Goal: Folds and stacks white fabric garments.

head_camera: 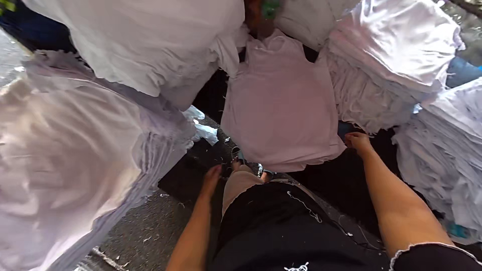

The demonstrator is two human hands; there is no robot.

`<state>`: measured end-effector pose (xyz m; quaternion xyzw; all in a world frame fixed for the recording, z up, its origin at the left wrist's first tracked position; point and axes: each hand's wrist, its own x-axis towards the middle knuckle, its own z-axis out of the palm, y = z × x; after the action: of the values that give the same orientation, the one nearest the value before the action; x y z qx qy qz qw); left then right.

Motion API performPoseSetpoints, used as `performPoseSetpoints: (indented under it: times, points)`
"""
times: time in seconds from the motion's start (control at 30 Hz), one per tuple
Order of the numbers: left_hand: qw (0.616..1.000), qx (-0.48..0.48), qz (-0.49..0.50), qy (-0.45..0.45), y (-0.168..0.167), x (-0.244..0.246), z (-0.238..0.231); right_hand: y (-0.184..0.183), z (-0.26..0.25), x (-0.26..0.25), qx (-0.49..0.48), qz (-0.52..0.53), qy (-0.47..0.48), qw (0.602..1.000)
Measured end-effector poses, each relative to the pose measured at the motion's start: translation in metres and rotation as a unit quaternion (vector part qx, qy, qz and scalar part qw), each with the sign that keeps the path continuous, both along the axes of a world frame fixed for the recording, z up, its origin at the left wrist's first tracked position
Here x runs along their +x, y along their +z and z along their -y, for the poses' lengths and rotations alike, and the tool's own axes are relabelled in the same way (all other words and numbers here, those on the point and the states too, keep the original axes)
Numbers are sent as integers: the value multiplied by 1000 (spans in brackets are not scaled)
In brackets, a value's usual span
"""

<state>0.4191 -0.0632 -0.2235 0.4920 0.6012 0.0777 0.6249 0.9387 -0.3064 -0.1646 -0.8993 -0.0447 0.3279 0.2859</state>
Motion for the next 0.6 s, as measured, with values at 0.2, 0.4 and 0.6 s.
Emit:
performPoseSetpoints:
  times: [0.2, 0.4, 0.6]
  points:
    - [993, 65, 25, -96, -16, 111, 6, -26, 12, -29, 59, -61, 31, 996]
    - [996, 29, -26, -79, -6, 114, 18, -49, -17, -34, -4, -2, 94, 996]
    - [995, -29, -5, -97, 31, 94, 40, -50, -15, -23, -90, 65, 62, 992]
